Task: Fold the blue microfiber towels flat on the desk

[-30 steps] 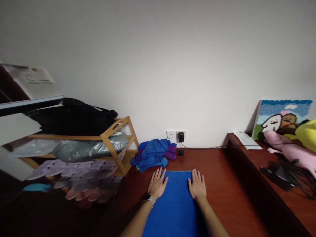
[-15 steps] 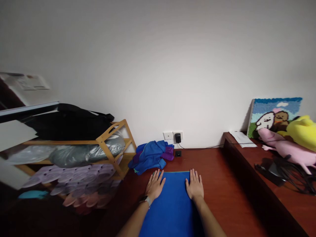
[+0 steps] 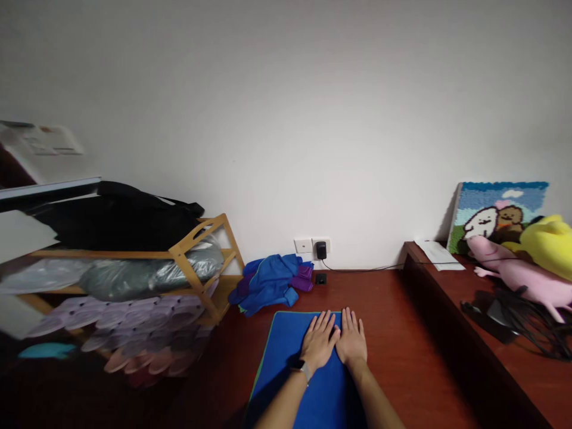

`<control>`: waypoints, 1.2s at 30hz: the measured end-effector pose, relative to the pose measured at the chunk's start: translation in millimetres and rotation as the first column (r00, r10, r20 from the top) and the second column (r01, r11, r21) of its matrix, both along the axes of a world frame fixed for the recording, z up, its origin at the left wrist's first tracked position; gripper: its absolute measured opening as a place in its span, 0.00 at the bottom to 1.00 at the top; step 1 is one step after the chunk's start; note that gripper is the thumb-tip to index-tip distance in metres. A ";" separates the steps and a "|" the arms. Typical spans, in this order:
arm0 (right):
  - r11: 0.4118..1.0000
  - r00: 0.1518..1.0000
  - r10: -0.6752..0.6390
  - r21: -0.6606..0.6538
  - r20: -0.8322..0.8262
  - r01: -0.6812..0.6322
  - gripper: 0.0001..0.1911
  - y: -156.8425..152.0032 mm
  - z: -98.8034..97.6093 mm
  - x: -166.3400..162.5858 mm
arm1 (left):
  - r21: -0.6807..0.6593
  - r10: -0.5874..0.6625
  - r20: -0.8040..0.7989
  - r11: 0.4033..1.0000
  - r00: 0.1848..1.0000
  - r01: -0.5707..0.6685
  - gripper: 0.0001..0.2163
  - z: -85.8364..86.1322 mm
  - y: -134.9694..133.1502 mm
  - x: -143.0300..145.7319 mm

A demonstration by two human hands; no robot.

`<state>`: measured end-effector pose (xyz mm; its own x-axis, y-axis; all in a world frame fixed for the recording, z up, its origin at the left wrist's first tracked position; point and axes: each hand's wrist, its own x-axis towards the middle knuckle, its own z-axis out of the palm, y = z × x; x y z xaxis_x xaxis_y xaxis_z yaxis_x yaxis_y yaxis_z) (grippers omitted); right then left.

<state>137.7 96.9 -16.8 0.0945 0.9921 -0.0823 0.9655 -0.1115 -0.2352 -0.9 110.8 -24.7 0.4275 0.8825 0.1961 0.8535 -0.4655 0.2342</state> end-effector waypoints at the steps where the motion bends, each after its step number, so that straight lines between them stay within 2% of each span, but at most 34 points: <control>1: 1.000 1.000 -0.008 0.008 -0.002 0.008 0.36 -0.1 -0.3 -0.4 | -0.005 0.032 -0.008 0.999 0.999 -0.032 0.29 0.4 1.5 -14.2; 5: 0.999 1.000 -0.024 0.031 -0.015 0.025 0.37 0.1 -2.9 -1.8 | -0.025 0.217 -0.070 0.975 0.974 -0.220 0.32 5.5 10.0 -99.1; 7: 0.999 0.999 -0.024 0.032 -0.023 0.024 0.37 0.7 -4.5 -1.7 | -0.018 0.229 -0.096 0.973 0.969 -0.232 0.31 6.8 13.4 -136.5; 9: 0.999 1.000 -0.023 0.033 -0.020 0.024 0.37 1.6 -5.4 -1.0 | -0.002 0.219 -0.109 0.975 0.970 -0.220 0.31 6.3 15.3 -158.4; 11: 0.999 1.000 -0.022 0.026 -0.013 0.022 0.37 2.1 -4.7 -0.2 | 0.017 0.227 -0.114 0.974 0.967 -0.227 0.31 4.9 15.7 -164.9; 15: 0.999 0.999 -0.037 -0.005 -0.002 0.037 0.36 -2.9 1.7 -0.5 | 0.037 0.238 -0.115 0.971 0.964 -0.236 0.32 2.9 14.8 -158.0; 18: 0.999 0.999 -0.039 0.029 -0.003 0.039 0.36 -13.8 5.5 -2.6 | 0.049 0.237 -0.104 0.971 0.966 -0.233 0.31 0.4 15.2 -155.5; 22: 1.000 1.000 0.003 0.015 -0.018 -0.003 0.37 -27.8 2.5 -5.3 | 0.063 0.235 -0.107 0.971 0.966 -0.229 0.31 -2.0 17.8 -159.4; 27: 0.999 0.999 -0.006 0.033 -0.044 0.008 0.38 -30.7 -1.6 -6.0 | 0.060 0.235 -0.135 0.972 0.962 -0.229 0.29 11.8 15.6 -159.9; 29: 0.999 0.999 -0.004 0.037 -0.054 0.006 0.38 -30.0 -0.5 -6.0 | 0.110 0.222 -0.115 0.972 0.968 -0.210 0.28 19.2 7.6 -143.8; 32: 1.000 0.999 -0.002 0.027 -0.049 0.003 0.37 -30.5 3.0 -5.7 | 0.159 0.104 -0.057 0.983 0.993 -0.094 0.27 22.3 -13.7 -91.6; 34: 1.000 1.000 0.010 0.012 -0.025 -0.009 0.37 -31.8 5.2 -5.4 | 0.100 -0.019 -0.039 0.995 0.999 0.023 0.27 17.9 -30.1 -49.2; 36: 1.000 1.000 0.029 -0.001 0.003 -0.029 0.36 -33.5 6.7 -5.1 | 0.023 -0.038 -0.020 0.999 0.999 0.039 0.27 11.1 -43.1 -17.9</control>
